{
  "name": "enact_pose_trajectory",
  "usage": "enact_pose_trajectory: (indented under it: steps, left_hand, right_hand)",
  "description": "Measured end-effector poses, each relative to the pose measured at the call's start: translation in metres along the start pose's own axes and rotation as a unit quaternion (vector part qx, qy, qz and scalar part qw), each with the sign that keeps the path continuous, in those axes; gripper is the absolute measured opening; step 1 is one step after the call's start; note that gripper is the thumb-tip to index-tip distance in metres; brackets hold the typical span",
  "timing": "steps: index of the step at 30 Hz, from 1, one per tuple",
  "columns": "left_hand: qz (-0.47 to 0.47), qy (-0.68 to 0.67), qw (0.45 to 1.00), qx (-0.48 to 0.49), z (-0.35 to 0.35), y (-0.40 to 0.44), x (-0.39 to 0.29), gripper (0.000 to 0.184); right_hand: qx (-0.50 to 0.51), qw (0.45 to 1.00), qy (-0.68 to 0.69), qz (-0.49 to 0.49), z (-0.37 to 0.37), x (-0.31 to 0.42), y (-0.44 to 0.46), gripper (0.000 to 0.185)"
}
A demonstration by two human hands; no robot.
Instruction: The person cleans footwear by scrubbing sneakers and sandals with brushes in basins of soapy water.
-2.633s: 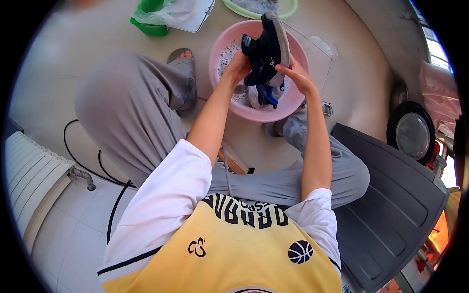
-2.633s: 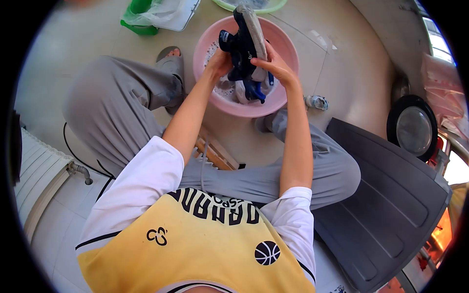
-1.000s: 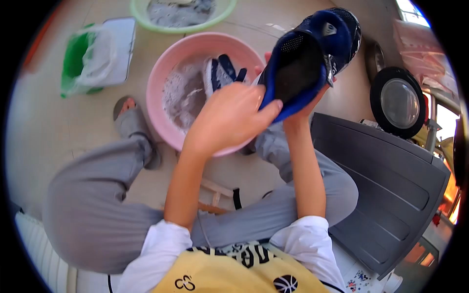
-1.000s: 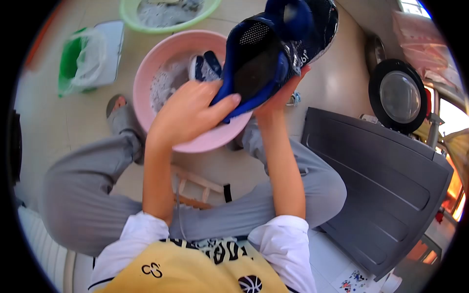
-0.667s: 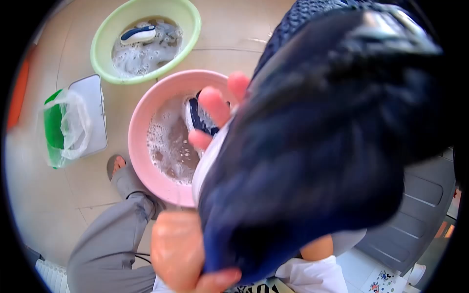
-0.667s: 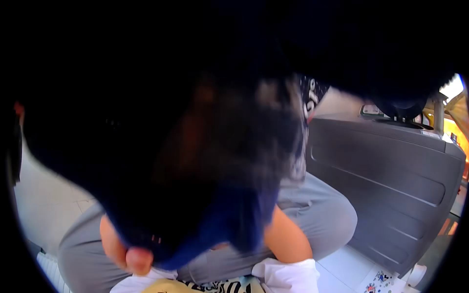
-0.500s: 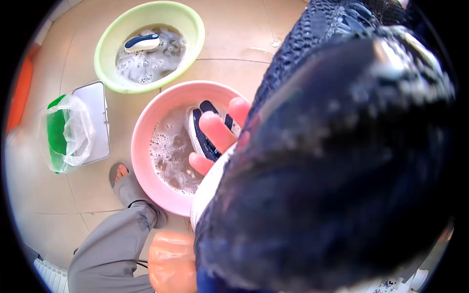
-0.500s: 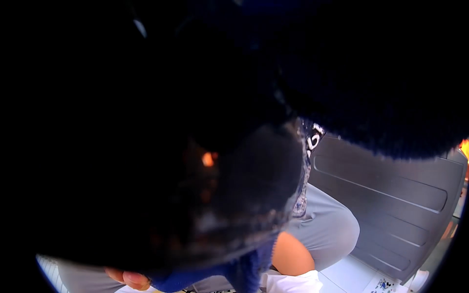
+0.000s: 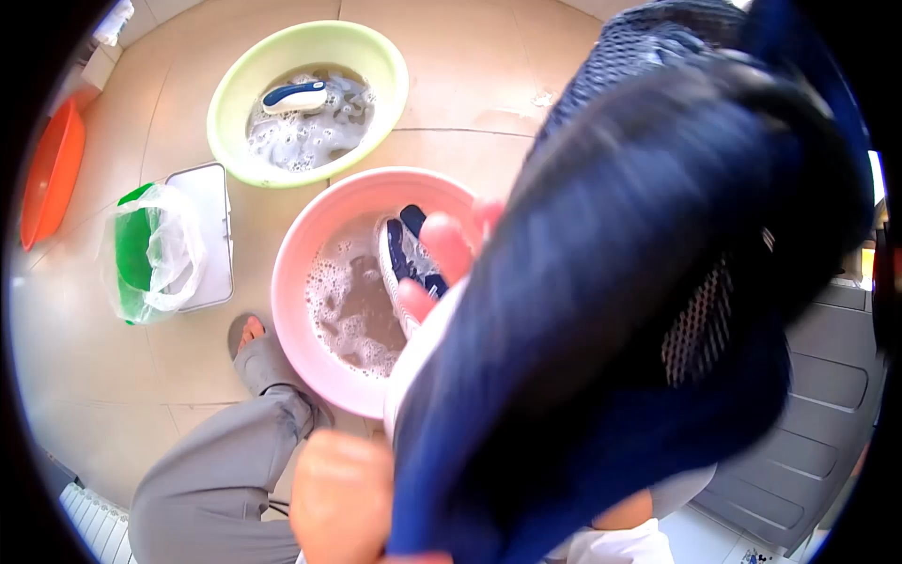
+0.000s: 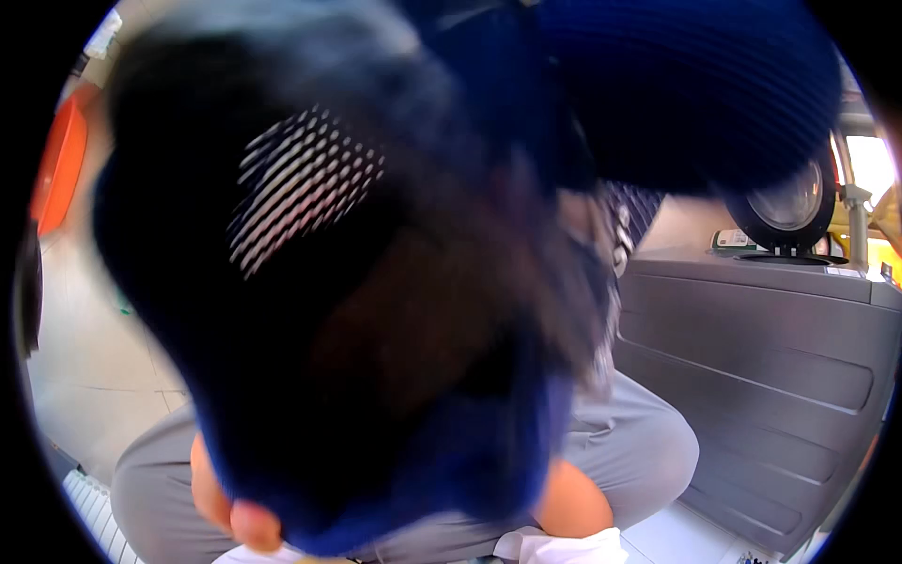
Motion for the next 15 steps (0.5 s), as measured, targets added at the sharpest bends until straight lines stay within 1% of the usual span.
enact_pose_trajectory:
  steps: [1,2,3,4,5,7,8,9,10,11,12,13,14,15]
  left_hand:
    - [-0.048,-0.013,0.998,0.047,0.009,-0.004,0.005,0.025]
    - [-0.023,0.150,0.988,0.001,0.000,-0.006,-0.002,0.027]
    - [-0.016,0.238,0.971,-0.022,-0.002,-0.010,-0.005,0.025]
    - [-0.025,0.260,0.965,-0.028,-0.002,-0.009,0.001,0.025]
    - [-0.044,0.253,0.966,-0.026,-0.001,-0.006,0.013,0.026]
    - [-0.090,0.185,0.978,-0.029,-0.005,-0.002,0.046,0.031]
    - [-0.121,0.121,0.985,-0.037,-0.010,0.002,0.070,0.034]
    - [-0.156,0.010,0.986,-0.054,-0.015,0.004,0.099,0.038]
    - [-0.194,-0.131,0.970,-0.072,-0.019,0.002,0.132,0.043]
    - [-0.235,-0.297,0.923,-0.069,-0.018,-0.003,0.171,0.043]
    - [-0.330,-0.151,0.927,-0.100,-0.036,-0.016,0.228,0.041]
    - [-0.417,0.005,0.900,-0.128,-0.051,-0.038,0.271,0.040]
    - [-0.395,0.347,0.849,0.053,-0.052,-0.039,0.279,0.037]
    - [-0.363,0.497,0.775,0.147,-0.047,-0.046,0.291,0.036]
  right_hand:
    - [-0.005,1.000,0.004,-0.002,-0.008,-0.002,-0.007,0.064]
    - [-0.010,1.000,0.003,-0.006,-0.007,-0.003,-0.003,0.064]
    - [-0.019,1.000,0.001,-0.007,-0.010,-0.006,-0.003,0.064]
    - [-0.029,1.000,0.000,-0.011,-0.019,-0.005,-0.005,0.064]
    - [-0.044,0.999,-0.001,-0.015,-0.024,-0.005,-0.003,0.064]
    - [-0.091,0.995,-0.009,-0.031,-0.043,-0.003,-0.005,0.064]
    - [-0.121,0.992,-0.014,-0.037,-0.061,-0.001,-0.005,0.065]
    - [-0.151,0.987,-0.020,-0.041,-0.078,0.002,-0.006,0.066]
    - [-0.210,0.976,-0.037,-0.048,-0.100,0.005,-0.008,0.068]
    - [-0.211,0.976,-0.029,-0.044,-0.109,0.005,-0.008,0.068]
    - [-0.233,0.969,-0.065,-0.043,-0.109,0.007,-0.011,0.067]
    - [-0.252,0.962,-0.095,-0.039,-0.119,0.011,-0.012,0.066]
    - [-0.265,0.945,-0.190,-0.004,-0.135,0.014,-0.012,0.062]
    - [-0.276,0.917,-0.286,0.032,-0.154,0.015,-0.013,0.058]
Point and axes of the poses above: each hand's wrist, its own y-axis towards the middle knuckle, its own z-axis out of the palm, x = y × z, the point moved 10 cm from there along y, towards the middle knuckle, and after that the axes turned 10 degrees about z, right-handed, at the moved point
